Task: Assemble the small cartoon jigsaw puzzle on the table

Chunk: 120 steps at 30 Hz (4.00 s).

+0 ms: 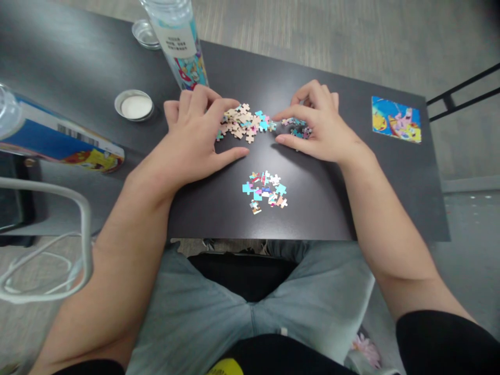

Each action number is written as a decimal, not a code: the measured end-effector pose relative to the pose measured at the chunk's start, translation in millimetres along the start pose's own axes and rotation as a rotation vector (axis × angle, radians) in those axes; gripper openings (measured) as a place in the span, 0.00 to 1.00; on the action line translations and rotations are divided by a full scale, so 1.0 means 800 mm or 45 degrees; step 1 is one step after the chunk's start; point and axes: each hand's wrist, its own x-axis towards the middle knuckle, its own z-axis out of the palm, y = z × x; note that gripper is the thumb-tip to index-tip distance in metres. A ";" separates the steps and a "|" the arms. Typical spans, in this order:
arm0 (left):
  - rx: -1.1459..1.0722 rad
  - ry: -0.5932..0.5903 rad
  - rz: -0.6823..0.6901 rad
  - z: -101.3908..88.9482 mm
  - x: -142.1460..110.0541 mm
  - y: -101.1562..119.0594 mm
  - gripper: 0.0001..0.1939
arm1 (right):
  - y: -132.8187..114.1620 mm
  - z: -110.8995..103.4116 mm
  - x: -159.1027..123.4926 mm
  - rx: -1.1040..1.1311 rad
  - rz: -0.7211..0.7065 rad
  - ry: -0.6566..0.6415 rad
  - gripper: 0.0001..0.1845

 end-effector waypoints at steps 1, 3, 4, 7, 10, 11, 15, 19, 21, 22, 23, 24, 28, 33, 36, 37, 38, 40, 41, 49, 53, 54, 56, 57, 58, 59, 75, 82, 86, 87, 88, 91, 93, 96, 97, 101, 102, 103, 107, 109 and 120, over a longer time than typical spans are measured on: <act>-0.002 -0.002 0.006 -0.001 -0.001 -0.001 0.58 | 0.001 0.000 0.000 0.003 -0.009 0.004 0.29; -0.003 -0.025 0.039 -0.002 -0.002 -0.002 0.59 | 0.005 0.000 0.000 0.012 -0.028 0.015 0.27; -0.002 -0.038 0.051 -0.001 -0.002 -0.001 0.58 | 0.007 -0.001 -0.001 0.018 -0.036 0.014 0.27; -0.011 -0.073 0.053 0.002 -0.002 0.003 0.51 | 0.012 -0.002 -0.002 0.033 -0.045 0.016 0.23; -0.027 -0.097 0.064 0.005 0.000 0.006 0.51 | 0.012 -0.006 -0.002 0.042 -0.065 0.015 0.21; -0.032 -0.095 0.076 0.006 0.000 0.005 0.53 | 0.011 -0.007 -0.002 0.047 -0.070 0.014 0.21; -0.046 -0.090 0.103 0.007 0.001 0.005 0.56 | 0.009 -0.006 -0.001 0.053 -0.049 0.003 0.21; -0.063 -0.104 0.091 0.007 0.002 0.005 0.57 | 0.012 -0.002 0.001 0.065 -0.018 0.012 0.22; -0.067 -0.096 0.091 0.007 0.001 0.004 0.55 | 0.012 0.001 0.002 0.075 0.012 0.006 0.23; -0.065 -0.092 0.092 0.007 0.001 0.004 0.55 | 0.012 0.002 0.002 0.078 0.027 0.012 0.25; -0.061 -0.089 0.093 0.007 0.001 0.003 0.55 | 0.010 0.004 0.002 0.080 0.040 0.019 0.27; -0.055 -0.087 0.097 0.007 0.000 0.003 0.55 | 0.009 0.007 0.002 0.082 0.050 0.027 0.31; -0.021 -0.090 0.117 0.008 -0.001 0.003 0.55 | -0.004 0.019 0.002 0.121 -0.005 -0.033 0.45; 0.033 -0.082 0.110 0.010 0.000 0.004 0.46 | -0.014 0.019 0.001 0.118 -0.052 -0.109 0.47; 0.047 -0.042 0.099 0.012 0.001 0.006 0.36 | -0.011 0.014 0.000 0.058 -0.074 -0.044 0.42; 0.061 -0.033 0.091 0.012 0.001 0.007 0.33 | -0.009 0.014 0.000 0.037 -0.085 -0.045 0.40; 0.082 -0.025 0.081 0.013 0.001 0.008 0.31 | -0.007 0.014 -0.001 0.019 -0.096 -0.057 0.39; 0.132 -0.016 0.065 0.013 0.000 0.009 0.28 | -0.005 0.015 -0.001 -0.005 -0.119 -0.095 0.36; 0.149 -0.007 0.060 0.013 -0.001 0.009 0.28 | -0.004 0.016 -0.001 -0.012 -0.133 -0.100 0.35; -0.011 0.090 0.179 0.025 0.001 -0.011 0.28 | -0.015 0.007 0.000 0.108 -0.213 -0.144 0.32; -0.014 0.125 0.234 0.031 0.004 -0.021 0.29 | -0.017 0.003 0.000 0.119 -0.193 -0.200 0.31; -0.016 0.129 0.241 0.032 0.005 -0.023 0.29 | -0.016 0.003 0.000 0.118 -0.186 -0.170 0.33; -0.024 0.135 0.252 0.033 0.006 -0.024 0.29 | -0.015 0.005 0.000 0.118 -0.179 -0.128 0.35; -0.028 0.138 0.253 0.034 0.007 -0.025 0.29 | -0.015 0.006 0.000 0.123 -0.182 -0.125 0.35; -0.032 0.141 0.250 0.034 0.007 -0.025 0.30 | -0.015 0.006 0.000 0.132 -0.192 -0.141 0.33; -0.033 0.141 0.245 0.035 0.007 -0.026 0.30 | -0.015 0.005 0.000 0.147 -0.209 -0.171 0.31; 0.040 0.081 0.132 0.038 -0.004 0.029 0.37 | -0.014 0.012 0.001 0.022 -0.012 -0.069 0.22; 0.009 0.095 0.174 0.035 -0.002 0.000 0.39 | 0.013 -0.012 -0.005 -0.031 -0.026 -0.029 0.21; -0.009 0.182 0.204 0.038 -0.001 -0.010 0.25 | 0.020 -0.010 -0.004 -0.007 -0.030 0.016 0.23; -0.014 0.198 0.214 0.038 -0.001 -0.011 0.21 | 0.018 -0.007 -0.003 0.000 -0.041 0.010 0.25; -0.019 0.211 0.222 0.038 -0.001 -0.011 0.19 | 0.014 -0.005 -0.003 0.007 -0.048 -0.007 0.26; -0.024 0.230 0.232 0.039 0.000 -0.007 0.15 | 0.003 -0.002 -0.002 0.019 -0.046 -0.061 0.29; -0.017 0.226 0.233 0.039 0.001 -0.002 0.14 | -0.003 -0.003 -0.002 0.028 -0.032 -0.089 0.30; -0.020 0.213 0.240 0.040 0.004 0.007 0.12 | -0.009 -0.004 0.000 0.052 -0.022 -0.119 0.32; -0.026 0.201 0.241 0.039 0.005 0.010 0.12 | -0.011 -0.003 0.000 0.067 -0.026 -0.125 0.32; -0.042 0.159 0.250 0.035 0.005 0.019 0.08 | -0.020 0.001 0.003 0.134 -0.077 -0.139 0.31; -0.046 0.152 0.264 0.035 0.005 0.020 0.07 | -0.023 0.002 0.003 0.143 -0.089 -0.143 0.31; -0.053 0.142 0.281 0.034 0.004 0.020 0.06 | -0.025 0.002 0.003 0.146 -0.096 -0.149 0.31; -0.088 0.099 0.336 0.033 0.004 0.018 0.08 | -0.029 0.001 0.003 0.136 -0.097 -0.162 0.30; -0.094 0.097 0.338 0.033 0.005 0.016 0.08 | -0.030 0.001 0.003 0.131 -0.097 -0.165 0.28; -0.106 0.080 0.293 0.024 0.006 -0.004 0.19 | -0.038 -0.002 0.001 0.144 -0.281 -0.250 0.23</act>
